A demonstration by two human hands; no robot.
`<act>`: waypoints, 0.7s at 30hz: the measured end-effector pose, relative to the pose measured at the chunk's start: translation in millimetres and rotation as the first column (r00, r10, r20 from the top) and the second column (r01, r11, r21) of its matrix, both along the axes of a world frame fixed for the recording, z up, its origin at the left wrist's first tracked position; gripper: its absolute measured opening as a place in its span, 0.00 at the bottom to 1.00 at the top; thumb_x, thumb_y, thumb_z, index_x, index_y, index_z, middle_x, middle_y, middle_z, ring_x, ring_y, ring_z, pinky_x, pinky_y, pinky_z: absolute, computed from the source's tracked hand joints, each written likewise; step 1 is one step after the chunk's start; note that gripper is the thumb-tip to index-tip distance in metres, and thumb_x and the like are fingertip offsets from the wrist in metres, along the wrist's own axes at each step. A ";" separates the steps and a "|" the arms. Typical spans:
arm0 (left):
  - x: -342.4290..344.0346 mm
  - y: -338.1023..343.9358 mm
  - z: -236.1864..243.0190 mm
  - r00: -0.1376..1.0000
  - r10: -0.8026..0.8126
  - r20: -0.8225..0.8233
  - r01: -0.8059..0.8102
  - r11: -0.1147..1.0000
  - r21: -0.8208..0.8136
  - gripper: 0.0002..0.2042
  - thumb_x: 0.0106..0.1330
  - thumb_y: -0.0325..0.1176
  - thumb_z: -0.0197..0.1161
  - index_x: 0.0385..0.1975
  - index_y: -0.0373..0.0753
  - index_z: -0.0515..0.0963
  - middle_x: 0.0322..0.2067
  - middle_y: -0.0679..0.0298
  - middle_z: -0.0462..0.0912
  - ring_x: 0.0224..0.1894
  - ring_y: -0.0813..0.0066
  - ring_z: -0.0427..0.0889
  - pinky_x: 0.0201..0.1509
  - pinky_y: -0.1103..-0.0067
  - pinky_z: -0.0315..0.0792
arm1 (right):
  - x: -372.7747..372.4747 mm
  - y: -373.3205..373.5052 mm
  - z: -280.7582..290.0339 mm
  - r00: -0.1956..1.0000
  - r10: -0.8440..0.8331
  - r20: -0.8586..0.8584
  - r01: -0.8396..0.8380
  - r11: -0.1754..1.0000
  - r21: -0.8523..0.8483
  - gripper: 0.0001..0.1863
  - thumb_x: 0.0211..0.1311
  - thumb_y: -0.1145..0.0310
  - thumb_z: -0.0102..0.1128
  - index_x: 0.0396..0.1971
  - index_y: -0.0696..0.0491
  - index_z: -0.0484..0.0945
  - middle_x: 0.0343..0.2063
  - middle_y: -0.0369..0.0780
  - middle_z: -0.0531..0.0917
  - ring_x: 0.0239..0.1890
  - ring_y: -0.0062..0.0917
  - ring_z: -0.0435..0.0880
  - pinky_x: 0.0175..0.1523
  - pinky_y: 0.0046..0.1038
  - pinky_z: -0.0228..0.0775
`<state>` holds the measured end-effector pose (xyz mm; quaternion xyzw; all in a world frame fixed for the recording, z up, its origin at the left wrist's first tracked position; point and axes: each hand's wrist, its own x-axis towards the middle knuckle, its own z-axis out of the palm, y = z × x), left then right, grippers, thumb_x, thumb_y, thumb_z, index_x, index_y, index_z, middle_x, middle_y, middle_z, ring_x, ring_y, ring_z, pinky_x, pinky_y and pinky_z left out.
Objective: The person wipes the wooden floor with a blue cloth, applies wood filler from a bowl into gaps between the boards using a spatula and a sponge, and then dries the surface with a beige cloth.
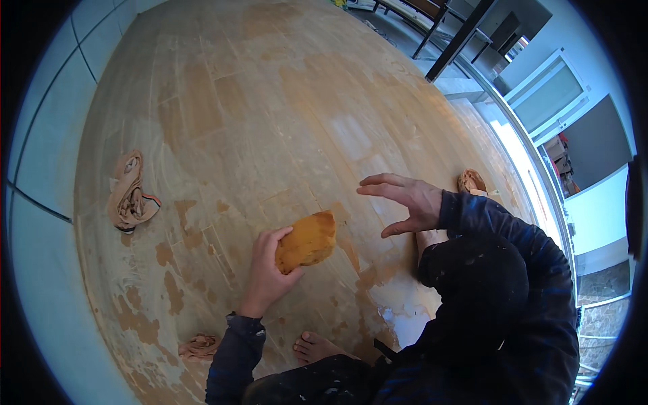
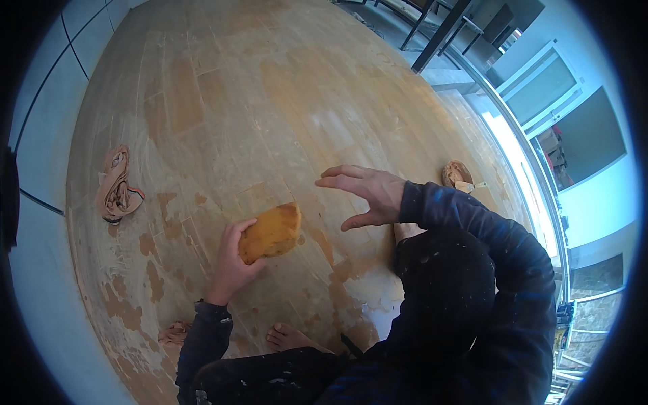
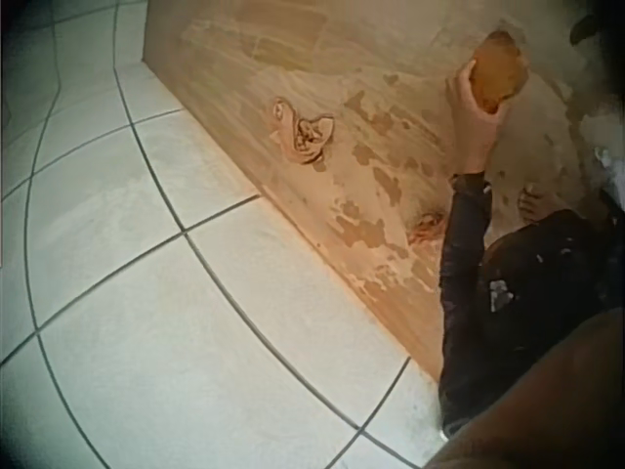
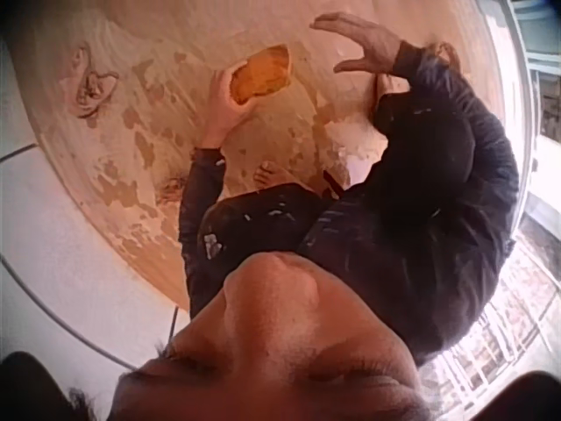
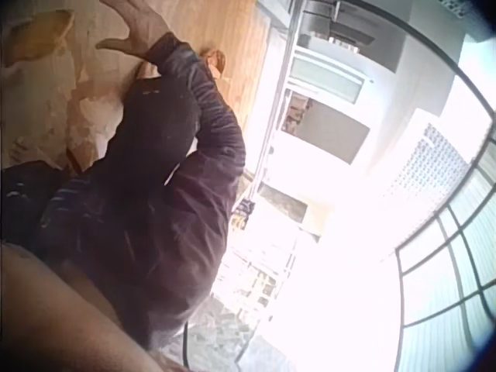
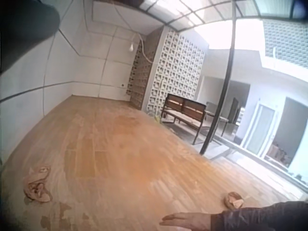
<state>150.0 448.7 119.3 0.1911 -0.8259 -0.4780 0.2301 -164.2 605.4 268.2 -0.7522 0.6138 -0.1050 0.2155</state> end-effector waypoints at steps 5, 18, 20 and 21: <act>-53.5 36.9 20.5 0.997 -0.073 -0.012 0.073 0.947 0.313 0.36 0.59 0.25 0.70 0.68 0.36 0.59 0.58 0.50 0.74 0.63 0.59 0.76 0.67 0.66 0.73 | 53.6 -39.4 -47.0 0.958 0.248 0.147 -0.262 0.961 0.087 0.59 0.56 0.53 0.81 0.79 0.51 0.50 0.71 0.52 0.66 0.70 0.51 0.71 0.71 0.46 0.69; 61.6 33.2 -63.0 0.780 0.548 0.302 -0.622 0.629 0.467 0.24 0.73 0.26 0.61 0.68 0.37 0.68 0.61 0.55 0.77 0.59 0.66 0.80 0.57 0.77 0.75 | -120.2 32.4 -194.4 0.313 -0.733 0.604 0.551 0.658 0.513 0.38 0.69 0.43 0.69 0.67 0.56 0.73 0.56 0.43 0.83 0.58 0.28 0.81 0.62 0.32 0.74; 116.4 35.9 -77.7 0.633 0.622 0.460 -0.770 0.568 0.291 0.21 0.79 0.33 0.55 0.68 0.38 0.69 0.64 0.53 0.77 0.60 0.66 0.80 0.62 0.72 0.72 | -197.7 56.6 -216.4 0.249 -0.784 0.569 0.734 0.536 0.418 0.39 0.71 0.42 0.67 0.70 0.55 0.73 0.58 0.43 0.83 0.59 0.29 0.81 0.63 0.32 0.74; 132.9 38.6 -77.3 0.553 0.655 0.515 -0.824 0.523 0.219 0.21 0.79 0.34 0.54 0.69 0.38 0.69 0.64 0.53 0.77 0.60 0.66 0.80 0.63 0.72 0.72 | -237.2 63.2 -218.5 0.274 -0.799 0.536 0.811 0.491 0.318 0.39 0.72 0.42 0.66 0.71 0.54 0.72 0.59 0.44 0.83 0.59 0.30 0.82 0.64 0.33 0.74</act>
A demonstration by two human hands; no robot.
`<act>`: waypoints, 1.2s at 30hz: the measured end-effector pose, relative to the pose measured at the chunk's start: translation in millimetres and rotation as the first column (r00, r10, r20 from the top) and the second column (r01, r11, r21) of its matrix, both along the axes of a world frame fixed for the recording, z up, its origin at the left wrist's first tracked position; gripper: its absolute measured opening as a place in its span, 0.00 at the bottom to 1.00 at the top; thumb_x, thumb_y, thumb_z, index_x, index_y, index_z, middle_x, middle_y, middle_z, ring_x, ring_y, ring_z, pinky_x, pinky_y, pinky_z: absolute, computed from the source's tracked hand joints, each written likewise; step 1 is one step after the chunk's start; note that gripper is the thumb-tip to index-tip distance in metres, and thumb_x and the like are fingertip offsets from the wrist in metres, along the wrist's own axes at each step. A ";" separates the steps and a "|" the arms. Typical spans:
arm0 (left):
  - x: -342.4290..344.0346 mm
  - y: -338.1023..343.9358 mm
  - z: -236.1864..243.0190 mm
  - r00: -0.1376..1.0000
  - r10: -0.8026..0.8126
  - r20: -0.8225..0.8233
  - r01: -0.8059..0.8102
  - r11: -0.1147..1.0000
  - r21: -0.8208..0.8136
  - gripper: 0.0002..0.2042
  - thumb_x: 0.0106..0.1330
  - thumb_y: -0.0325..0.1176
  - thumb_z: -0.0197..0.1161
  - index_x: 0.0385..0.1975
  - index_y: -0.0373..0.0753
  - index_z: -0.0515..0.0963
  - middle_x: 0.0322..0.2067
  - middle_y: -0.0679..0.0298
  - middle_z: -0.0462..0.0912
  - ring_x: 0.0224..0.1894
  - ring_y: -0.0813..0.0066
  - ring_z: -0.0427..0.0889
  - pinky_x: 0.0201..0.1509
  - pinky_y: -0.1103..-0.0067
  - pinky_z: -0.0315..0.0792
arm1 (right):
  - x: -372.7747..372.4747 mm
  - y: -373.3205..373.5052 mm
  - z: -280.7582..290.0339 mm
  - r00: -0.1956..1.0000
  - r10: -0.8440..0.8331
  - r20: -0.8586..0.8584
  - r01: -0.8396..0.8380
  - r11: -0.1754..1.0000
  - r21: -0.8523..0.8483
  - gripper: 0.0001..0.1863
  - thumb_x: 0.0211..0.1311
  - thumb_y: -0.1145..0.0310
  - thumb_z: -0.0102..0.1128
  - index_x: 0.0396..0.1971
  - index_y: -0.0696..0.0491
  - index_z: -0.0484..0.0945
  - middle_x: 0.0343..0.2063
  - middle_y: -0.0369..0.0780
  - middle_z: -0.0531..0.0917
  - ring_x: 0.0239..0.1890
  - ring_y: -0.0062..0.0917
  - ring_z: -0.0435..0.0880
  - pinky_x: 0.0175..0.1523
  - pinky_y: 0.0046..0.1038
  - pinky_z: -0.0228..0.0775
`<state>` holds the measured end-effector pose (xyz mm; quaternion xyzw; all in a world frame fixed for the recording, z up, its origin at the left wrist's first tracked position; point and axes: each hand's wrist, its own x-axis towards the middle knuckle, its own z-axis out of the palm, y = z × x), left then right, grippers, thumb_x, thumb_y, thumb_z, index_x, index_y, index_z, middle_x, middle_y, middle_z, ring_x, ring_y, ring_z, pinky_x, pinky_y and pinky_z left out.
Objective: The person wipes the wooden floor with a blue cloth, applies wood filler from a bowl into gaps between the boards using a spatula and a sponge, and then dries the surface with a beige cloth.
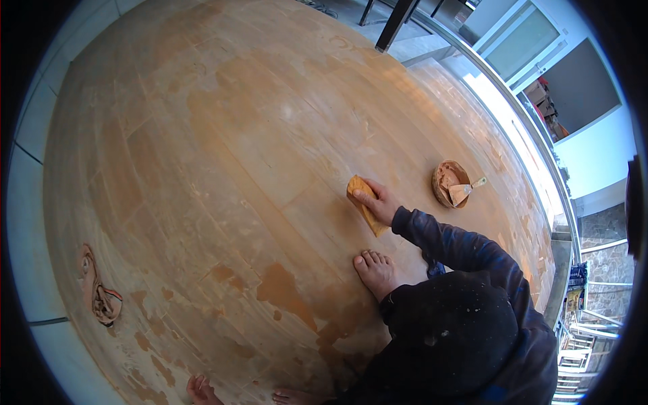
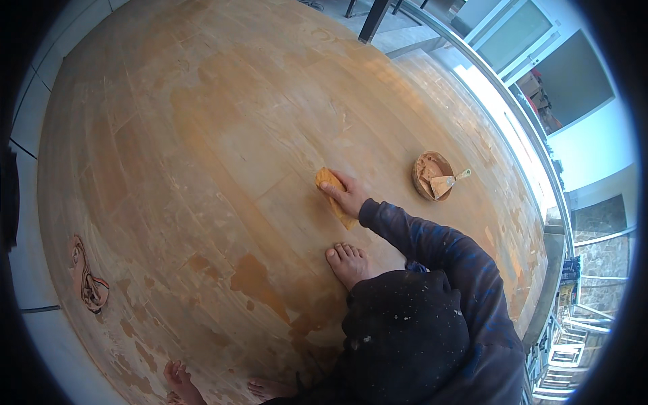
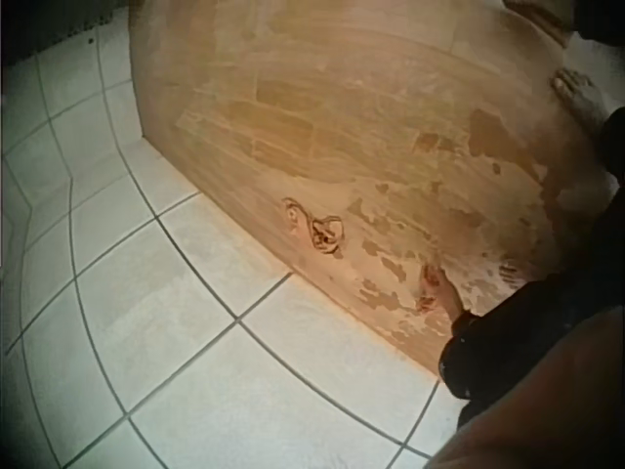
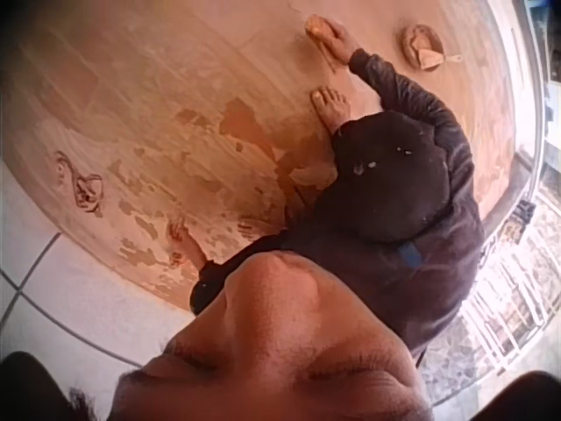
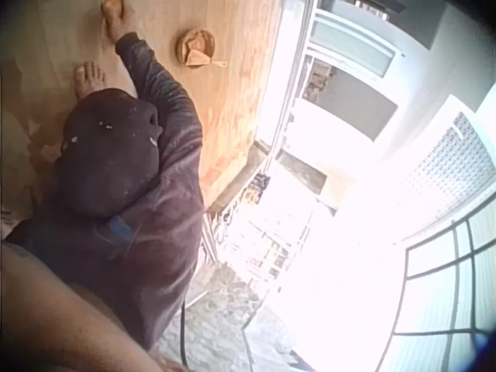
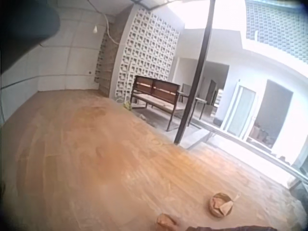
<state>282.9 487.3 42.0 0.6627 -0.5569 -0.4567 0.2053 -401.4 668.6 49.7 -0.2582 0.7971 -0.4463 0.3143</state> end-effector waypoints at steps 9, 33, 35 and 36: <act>-150.9 79.4 -32.8 0.981 0.187 0.049 -0.193 0.956 0.220 0.21 0.81 0.38 0.49 0.69 0.39 0.69 0.66 0.56 0.76 0.61 0.68 0.79 0.65 0.72 0.70 | -333.6 -36.1 -55.5 0.524 -0.037 -0.851 0.130 0.991 0.037 0.32 0.73 0.54 0.63 0.70 0.56 0.72 0.66 0.49 0.78 0.66 0.48 0.77 0.70 0.41 0.70; -465.9 300.1 -204.7 -0.330 0.610 -0.720 0.363 0.786 0.500 0.30 0.85 0.54 0.30 0.72 0.43 0.69 0.72 0.66 0.74 0.66 0.76 0.76 0.71 0.73 0.61 | -142.5 8.0 0.7 0.889 -0.022 -0.458 -0.096 0.968 -0.233 0.22 0.73 0.72 0.62 0.65 0.55 0.79 0.60 0.48 0.84 0.55 0.44 0.86 0.61 0.35 0.77; -477.8 306.6 -205.5 -0.330 0.601 -0.728 0.389 0.789 0.475 0.30 0.85 0.55 0.31 0.72 0.44 0.69 0.72 0.69 0.75 0.67 0.78 0.75 0.70 0.74 0.61 | -253.1 33.6 -1.3 0.731 -0.071 -0.678 0.011 0.996 -0.092 0.21 0.75 0.65 0.62 0.63 0.53 0.80 0.64 0.46 0.82 0.59 0.44 0.84 0.64 0.38 0.75; -481.2 311.4 -204.3 -0.329 0.582 -0.743 0.414 0.796 0.441 0.29 0.85 0.55 0.33 0.72 0.44 0.70 0.71 0.71 0.76 0.68 0.80 0.74 0.70 0.76 0.61 | -306.8 53.4 -16.4 0.650 -0.020 -0.760 0.034 0.999 0.003 0.21 0.74 0.62 0.62 0.63 0.49 0.81 0.65 0.44 0.81 0.61 0.43 0.82 0.64 0.39 0.74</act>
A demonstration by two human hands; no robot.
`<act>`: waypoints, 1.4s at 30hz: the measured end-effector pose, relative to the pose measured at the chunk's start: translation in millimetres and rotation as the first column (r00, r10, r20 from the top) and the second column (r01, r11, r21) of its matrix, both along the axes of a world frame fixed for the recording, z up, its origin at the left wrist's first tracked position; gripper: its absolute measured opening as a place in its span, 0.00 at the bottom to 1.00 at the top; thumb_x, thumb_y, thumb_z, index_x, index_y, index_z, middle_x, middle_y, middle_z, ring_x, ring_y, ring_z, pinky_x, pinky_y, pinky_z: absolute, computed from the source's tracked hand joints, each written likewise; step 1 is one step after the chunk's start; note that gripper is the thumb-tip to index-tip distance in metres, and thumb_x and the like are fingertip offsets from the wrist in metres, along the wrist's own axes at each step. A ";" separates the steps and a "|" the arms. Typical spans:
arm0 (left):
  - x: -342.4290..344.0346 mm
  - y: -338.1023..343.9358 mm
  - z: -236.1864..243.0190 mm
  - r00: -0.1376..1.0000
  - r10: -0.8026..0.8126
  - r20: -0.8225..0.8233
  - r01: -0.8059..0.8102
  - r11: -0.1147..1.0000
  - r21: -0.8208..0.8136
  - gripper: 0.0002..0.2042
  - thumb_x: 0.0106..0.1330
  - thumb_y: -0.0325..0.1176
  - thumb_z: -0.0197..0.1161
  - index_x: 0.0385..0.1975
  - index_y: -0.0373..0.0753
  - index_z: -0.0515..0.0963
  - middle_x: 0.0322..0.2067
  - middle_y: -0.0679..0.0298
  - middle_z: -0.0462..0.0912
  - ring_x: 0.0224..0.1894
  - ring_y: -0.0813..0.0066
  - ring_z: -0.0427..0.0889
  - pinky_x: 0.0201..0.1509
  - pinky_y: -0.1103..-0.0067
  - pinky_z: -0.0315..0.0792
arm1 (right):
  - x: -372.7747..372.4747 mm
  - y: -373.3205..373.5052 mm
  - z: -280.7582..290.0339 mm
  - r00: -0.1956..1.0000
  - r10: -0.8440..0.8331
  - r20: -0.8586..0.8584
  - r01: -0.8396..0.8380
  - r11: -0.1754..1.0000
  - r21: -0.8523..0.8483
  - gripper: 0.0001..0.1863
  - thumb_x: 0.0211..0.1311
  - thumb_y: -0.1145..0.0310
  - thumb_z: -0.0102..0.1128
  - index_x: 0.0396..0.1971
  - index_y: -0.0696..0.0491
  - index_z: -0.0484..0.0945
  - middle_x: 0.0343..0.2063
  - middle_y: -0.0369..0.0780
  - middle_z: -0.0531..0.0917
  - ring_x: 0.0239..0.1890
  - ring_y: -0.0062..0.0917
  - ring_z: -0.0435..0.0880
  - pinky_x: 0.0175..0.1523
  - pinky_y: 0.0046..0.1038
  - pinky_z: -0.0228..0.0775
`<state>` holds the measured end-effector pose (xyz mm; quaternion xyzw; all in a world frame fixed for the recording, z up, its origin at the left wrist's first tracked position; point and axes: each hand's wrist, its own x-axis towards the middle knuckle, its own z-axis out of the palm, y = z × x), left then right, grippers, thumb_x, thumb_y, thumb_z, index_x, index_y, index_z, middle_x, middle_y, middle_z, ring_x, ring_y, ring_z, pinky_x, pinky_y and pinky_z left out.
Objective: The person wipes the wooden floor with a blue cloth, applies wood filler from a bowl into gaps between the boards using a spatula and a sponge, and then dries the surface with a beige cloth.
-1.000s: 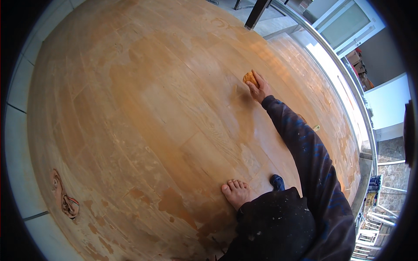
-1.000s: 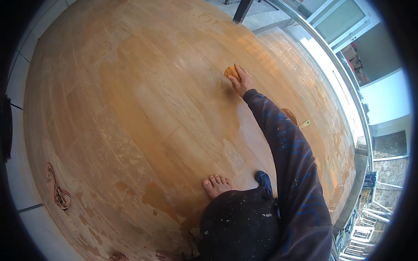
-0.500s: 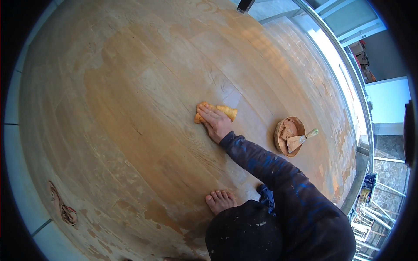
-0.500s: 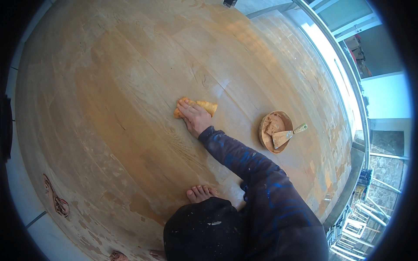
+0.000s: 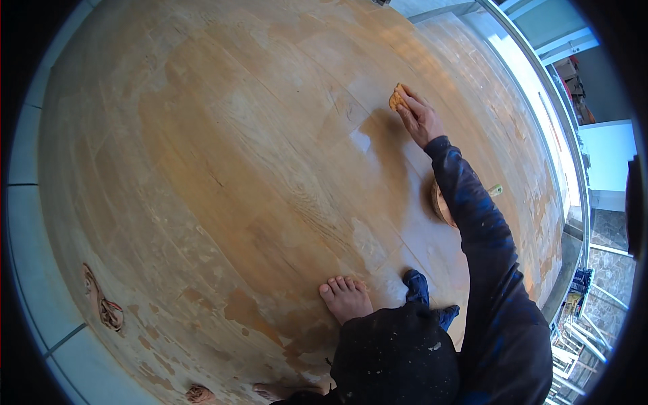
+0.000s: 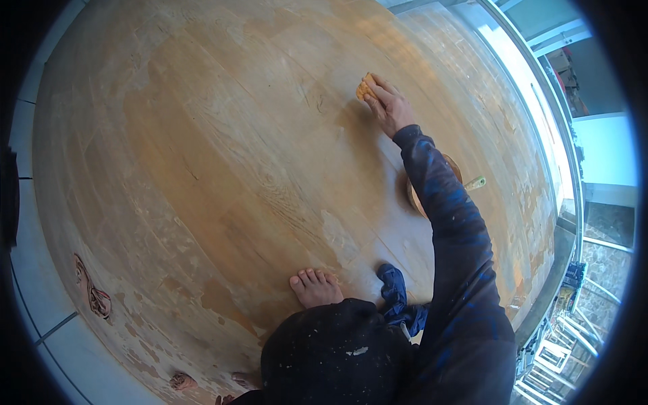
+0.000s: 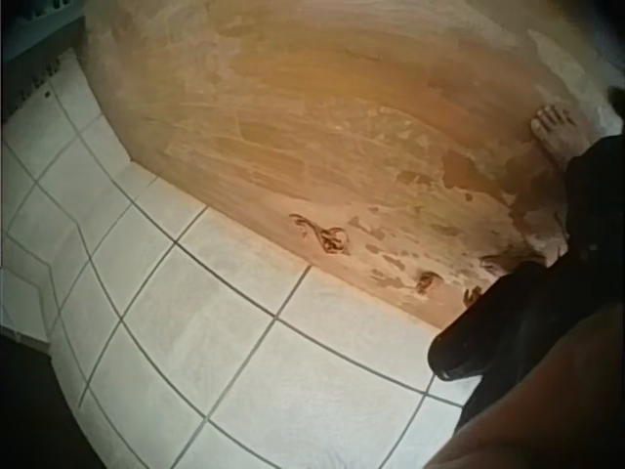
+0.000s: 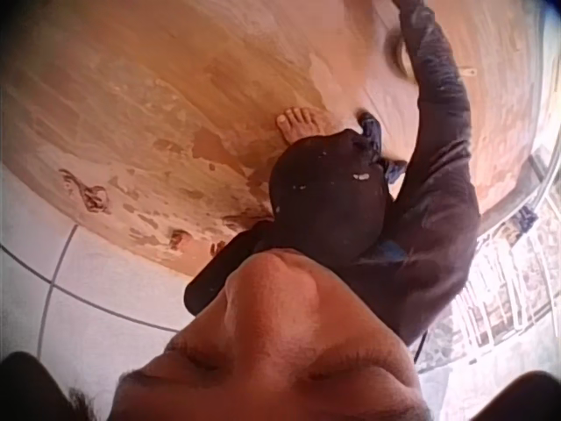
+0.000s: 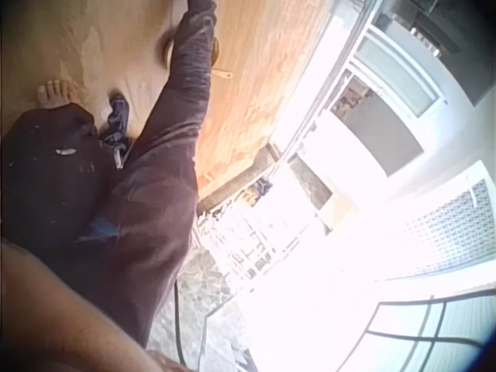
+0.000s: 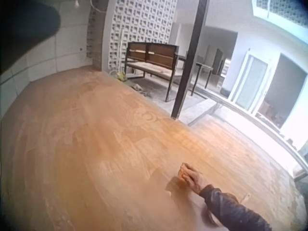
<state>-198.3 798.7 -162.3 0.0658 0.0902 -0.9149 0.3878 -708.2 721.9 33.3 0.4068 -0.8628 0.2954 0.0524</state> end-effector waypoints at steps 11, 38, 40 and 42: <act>-8.4 -20.2 57.6 0.985 -0.127 0.118 0.115 0.988 0.108 0.27 0.83 0.54 0.37 0.67 0.44 0.72 0.64 0.66 0.78 0.62 0.77 0.75 0.65 0.73 0.65 | 309.0 -27.5 -45.9 0.984 0.103 0.144 -0.129 0.974 0.185 0.25 0.64 0.65 0.67 0.63 0.38 0.83 0.54 0.38 0.81 0.47 0.37 0.76 0.52 0.39 0.68; 386.1 -91.4 168.7 -0.362 -0.260 0.895 0.107 0.943 0.317 0.18 0.76 0.49 0.52 0.53 0.41 0.76 0.42 0.62 0.80 0.43 0.69 0.79 0.47 0.70 0.72 | 313.7 -188.9 -54.2 0.951 0.286 0.119 -0.289 0.957 0.008 0.24 0.59 0.68 0.68 0.57 0.50 0.82 0.45 0.41 0.78 0.47 0.37 0.79 0.46 0.36 0.78; 413.4 -103.6 165.4 -0.431 -0.252 0.867 0.078 0.946 0.314 0.18 0.76 0.48 0.53 0.52 0.41 0.76 0.40 0.61 0.81 0.41 0.68 0.79 0.46 0.69 0.72 | 431.1 -165.3 -49.9 0.762 0.612 0.213 -0.630 0.776 0.024 0.22 0.59 0.70 0.63 0.55 0.53 0.81 0.44 0.41 0.77 0.46 0.35 0.78 0.49 0.30 0.78; 450.1 -115.1 165.4 -0.491 -0.240 0.837 0.066 0.948 0.310 0.17 0.75 0.48 0.54 0.51 0.41 0.76 0.39 0.61 0.81 0.40 0.68 0.79 0.45 0.69 0.73 | 503.4 -125.9 -57.1 0.379 0.815 0.439 -0.878 0.466 -0.107 0.20 0.63 0.66 0.64 0.54 0.51 0.82 0.45 0.40 0.79 0.49 0.34 0.79 0.53 0.34 0.77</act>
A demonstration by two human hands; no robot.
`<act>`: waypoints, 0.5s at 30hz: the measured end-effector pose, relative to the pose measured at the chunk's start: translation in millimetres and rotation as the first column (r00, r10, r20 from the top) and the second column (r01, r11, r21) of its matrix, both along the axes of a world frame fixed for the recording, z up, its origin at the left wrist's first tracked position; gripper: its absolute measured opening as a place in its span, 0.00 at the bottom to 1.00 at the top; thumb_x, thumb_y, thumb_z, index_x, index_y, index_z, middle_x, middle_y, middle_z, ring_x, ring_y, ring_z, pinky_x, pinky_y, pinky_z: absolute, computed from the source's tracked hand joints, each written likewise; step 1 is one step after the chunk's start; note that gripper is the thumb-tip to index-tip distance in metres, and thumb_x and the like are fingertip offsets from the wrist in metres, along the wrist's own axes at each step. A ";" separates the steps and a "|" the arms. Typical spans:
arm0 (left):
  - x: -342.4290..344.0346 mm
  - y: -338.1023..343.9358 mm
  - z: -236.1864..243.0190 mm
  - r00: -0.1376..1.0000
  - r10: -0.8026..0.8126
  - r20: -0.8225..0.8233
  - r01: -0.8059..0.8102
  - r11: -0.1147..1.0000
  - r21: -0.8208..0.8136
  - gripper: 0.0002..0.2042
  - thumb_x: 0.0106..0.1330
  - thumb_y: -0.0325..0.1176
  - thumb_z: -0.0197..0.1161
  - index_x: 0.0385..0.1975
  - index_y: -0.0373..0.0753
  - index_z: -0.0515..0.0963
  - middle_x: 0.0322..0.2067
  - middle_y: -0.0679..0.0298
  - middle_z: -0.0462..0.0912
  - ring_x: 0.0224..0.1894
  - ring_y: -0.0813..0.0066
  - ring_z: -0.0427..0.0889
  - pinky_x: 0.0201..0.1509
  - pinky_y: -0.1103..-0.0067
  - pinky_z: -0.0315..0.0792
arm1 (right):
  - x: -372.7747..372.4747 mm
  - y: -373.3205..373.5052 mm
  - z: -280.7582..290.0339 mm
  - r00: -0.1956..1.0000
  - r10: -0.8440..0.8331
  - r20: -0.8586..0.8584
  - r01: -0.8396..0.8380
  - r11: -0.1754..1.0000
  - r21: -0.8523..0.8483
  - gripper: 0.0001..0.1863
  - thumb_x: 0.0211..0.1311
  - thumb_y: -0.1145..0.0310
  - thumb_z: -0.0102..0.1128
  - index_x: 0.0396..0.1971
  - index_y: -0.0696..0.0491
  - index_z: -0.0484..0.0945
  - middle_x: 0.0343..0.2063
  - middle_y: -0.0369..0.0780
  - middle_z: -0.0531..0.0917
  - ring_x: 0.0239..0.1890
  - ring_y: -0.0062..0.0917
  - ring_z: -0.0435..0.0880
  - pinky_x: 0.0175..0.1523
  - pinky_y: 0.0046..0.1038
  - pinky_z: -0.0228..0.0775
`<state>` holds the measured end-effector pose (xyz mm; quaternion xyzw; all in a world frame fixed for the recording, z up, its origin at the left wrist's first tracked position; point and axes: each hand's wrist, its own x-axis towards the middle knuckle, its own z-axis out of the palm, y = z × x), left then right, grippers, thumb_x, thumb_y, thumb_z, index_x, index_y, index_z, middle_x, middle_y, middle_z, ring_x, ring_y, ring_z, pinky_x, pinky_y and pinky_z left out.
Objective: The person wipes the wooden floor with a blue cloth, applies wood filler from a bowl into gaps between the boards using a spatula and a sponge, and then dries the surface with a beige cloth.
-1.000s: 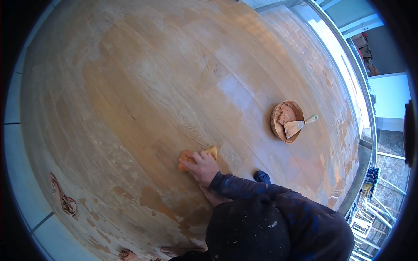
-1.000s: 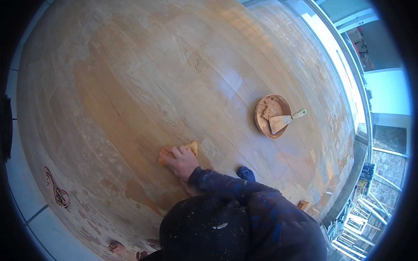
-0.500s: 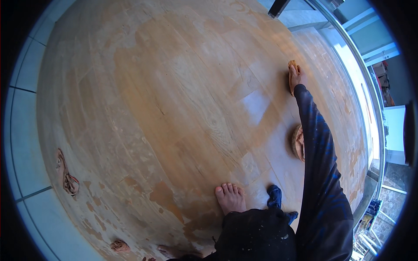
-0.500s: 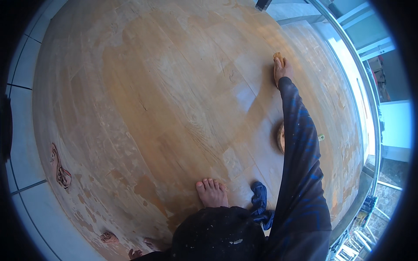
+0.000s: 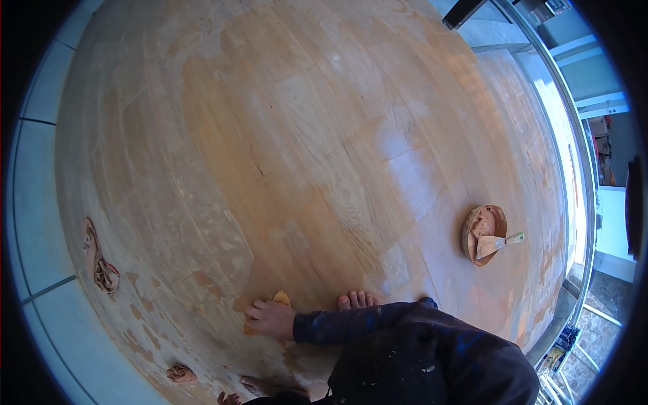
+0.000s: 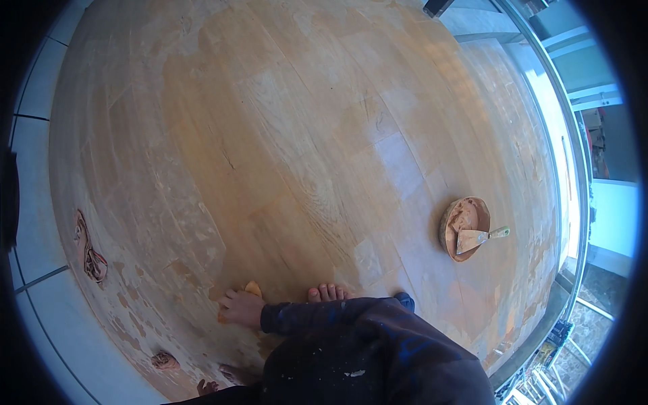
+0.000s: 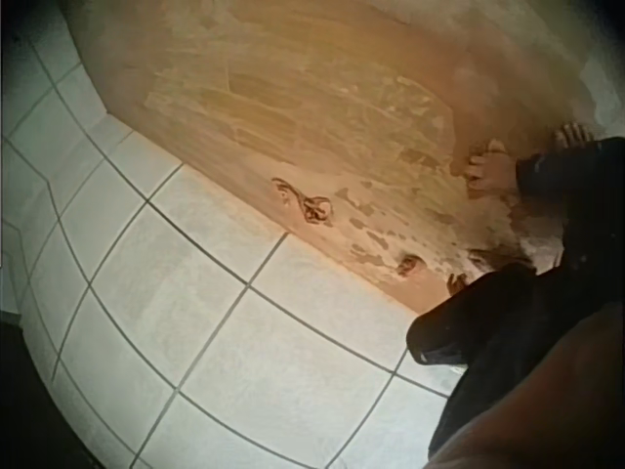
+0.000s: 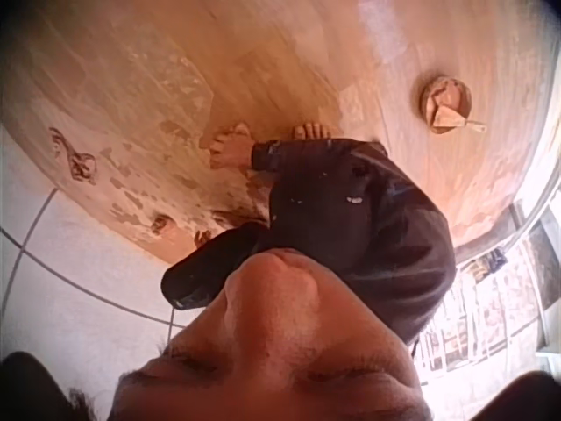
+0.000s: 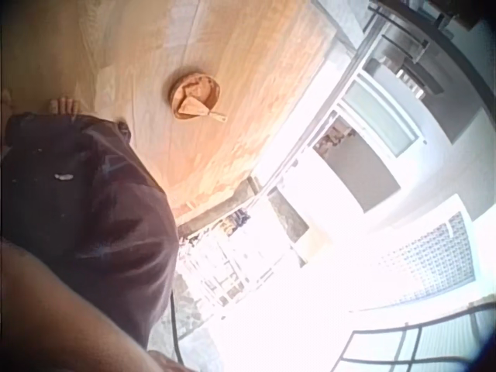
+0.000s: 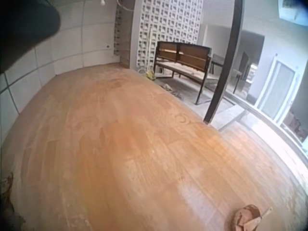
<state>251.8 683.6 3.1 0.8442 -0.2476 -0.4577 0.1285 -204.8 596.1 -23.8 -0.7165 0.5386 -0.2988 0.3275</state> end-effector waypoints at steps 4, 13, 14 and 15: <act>100.6 6.4 23.6 0.987 0.055 0.150 -0.057 0.998 0.009 0.16 0.74 0.47 0.56 0.49 0.40 0.77 0.36 0.60 0.81 0.37 0.66 0.80 0.42 0.69 0.74 | -90.2 4.4 44.0 0.866 -0.274 0.418 0.244 0.962 0.126 0.20 0.67 0.60 0.74 0.53 0.54 0.86 0.52 0.43 0.85 0.54 0.41 0.83 0.61 0.37 0.75; 142.1 50.4 19.6 0.969 0.065 0.236 -0.091 0.991 0.098 0.16 0.70 0.39 0.64 0.55 0.43 0.74 0.31 0.60 0.81 0.31 0.68 0.80 0.33 0.71 0.75 | -591.6 -58.5 -39.5 0.074 -0.840 -0.537 0.773 0.389 -0.502 0.29 0.72 0.50 0.63 0.64 0.55 0.80 0.57 0.55 0.79 0.62 0.49 0.76 0.66 0.44 0.69; 128.1 71.2 28.8 0.959 0.065 0.276 -0.063 0.998 -0.018 0.18 0.71 0.37 0.63 0.58 0.44 0.72 0.32 0.60 0.82 0.32 0.69 0.80 0.33 0.72 0.75 | -554.8 -76.9 -53.2 0.112 -0.853 -0.510 0.771 0.399 -0.497 0.27 0.72 0.54 0.63 0.63 0.55 0.81 0.54 0.54 0.79 0.59 0.48 0.77 0.64 0.44 0.70; 116.8 81.3 42.0 0.952 0.074 0.296 -0.053 0.995 -0.079 0.20 0.72 0.35 0.62 0.62 0.46 0.70 0.33 0.60 0.83 0.32 0.70 0.81 0.33 0.72 0.75 | -514.3 -93.9 -58.3 0.146 -0.868 -0.475 0.771 0.400 -0.495 0.25 0.71 0.58 0.63 0.62 0.54 0.82 0.51 0.52 0.80 0.56 0.47 0.78 0.62 0.43 0.71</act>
